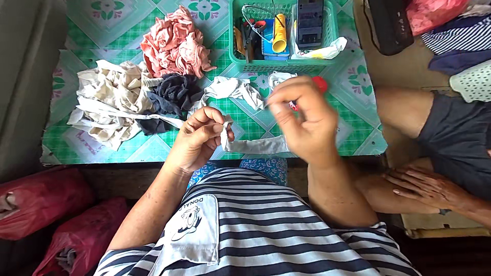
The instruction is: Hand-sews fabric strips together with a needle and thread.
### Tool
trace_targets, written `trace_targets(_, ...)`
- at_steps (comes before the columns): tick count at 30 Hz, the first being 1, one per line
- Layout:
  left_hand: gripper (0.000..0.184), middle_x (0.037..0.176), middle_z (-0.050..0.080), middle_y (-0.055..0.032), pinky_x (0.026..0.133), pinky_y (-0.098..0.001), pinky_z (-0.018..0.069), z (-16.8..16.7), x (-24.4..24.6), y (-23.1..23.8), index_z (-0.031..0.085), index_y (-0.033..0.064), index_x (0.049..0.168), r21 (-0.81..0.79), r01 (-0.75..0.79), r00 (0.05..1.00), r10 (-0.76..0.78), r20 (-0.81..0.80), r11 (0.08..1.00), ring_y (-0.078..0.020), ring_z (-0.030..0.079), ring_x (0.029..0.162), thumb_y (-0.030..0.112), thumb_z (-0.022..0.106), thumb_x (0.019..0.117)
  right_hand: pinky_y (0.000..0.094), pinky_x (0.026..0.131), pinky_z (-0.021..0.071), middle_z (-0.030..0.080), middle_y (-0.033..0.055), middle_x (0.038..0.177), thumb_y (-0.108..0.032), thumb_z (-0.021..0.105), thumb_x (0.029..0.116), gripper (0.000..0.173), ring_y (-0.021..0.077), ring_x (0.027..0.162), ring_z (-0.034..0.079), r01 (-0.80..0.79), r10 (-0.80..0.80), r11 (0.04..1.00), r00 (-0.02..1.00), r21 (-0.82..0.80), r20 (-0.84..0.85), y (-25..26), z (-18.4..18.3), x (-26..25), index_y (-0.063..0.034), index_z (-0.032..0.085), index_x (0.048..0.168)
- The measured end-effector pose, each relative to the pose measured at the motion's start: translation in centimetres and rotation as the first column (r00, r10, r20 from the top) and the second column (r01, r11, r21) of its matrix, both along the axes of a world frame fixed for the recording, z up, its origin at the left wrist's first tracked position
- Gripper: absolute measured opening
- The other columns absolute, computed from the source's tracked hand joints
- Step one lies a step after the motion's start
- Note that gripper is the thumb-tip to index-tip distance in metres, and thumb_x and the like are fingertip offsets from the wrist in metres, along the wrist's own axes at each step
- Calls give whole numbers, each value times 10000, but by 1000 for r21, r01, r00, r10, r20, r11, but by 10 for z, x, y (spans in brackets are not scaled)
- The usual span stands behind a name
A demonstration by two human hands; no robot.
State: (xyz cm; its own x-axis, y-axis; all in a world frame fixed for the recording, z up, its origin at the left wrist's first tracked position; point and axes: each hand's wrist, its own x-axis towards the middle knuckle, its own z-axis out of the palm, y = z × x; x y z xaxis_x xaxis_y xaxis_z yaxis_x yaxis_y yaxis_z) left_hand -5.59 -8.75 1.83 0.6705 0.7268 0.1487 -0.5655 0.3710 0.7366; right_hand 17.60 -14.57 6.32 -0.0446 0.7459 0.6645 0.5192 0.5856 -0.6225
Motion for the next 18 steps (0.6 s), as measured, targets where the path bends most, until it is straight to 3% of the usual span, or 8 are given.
trace_targets(6, 99, 967, 731, -65, 812, -306, 619, 3, -1, 0, 702, 112, 1070, -5, 28, 999, -28, 29, 1000, -151, 732, 865, 117, 654, 983, 281, 842, 508, 623, 79, 962, -55, 632, 975, 117, 143, 948, 591, -103, 104, 993, 995, -60, 1, -1, -16, -31, -23, 742, 999)
trace_targets(18, 96, 923, 713, -51, 802, -301, 614, 4, 0, -1, 692, 119, 1037, -4, 35, 999, -35, 33, 999, -141, 722, 846, 85, 688, 947, 274, 812, 504, 613, 63, 935, -55, 619, 970, 127, 128, 896, 586, -78, 81, 994, 996, -70, 42, -3, -15, -33, -21, 740, 992)
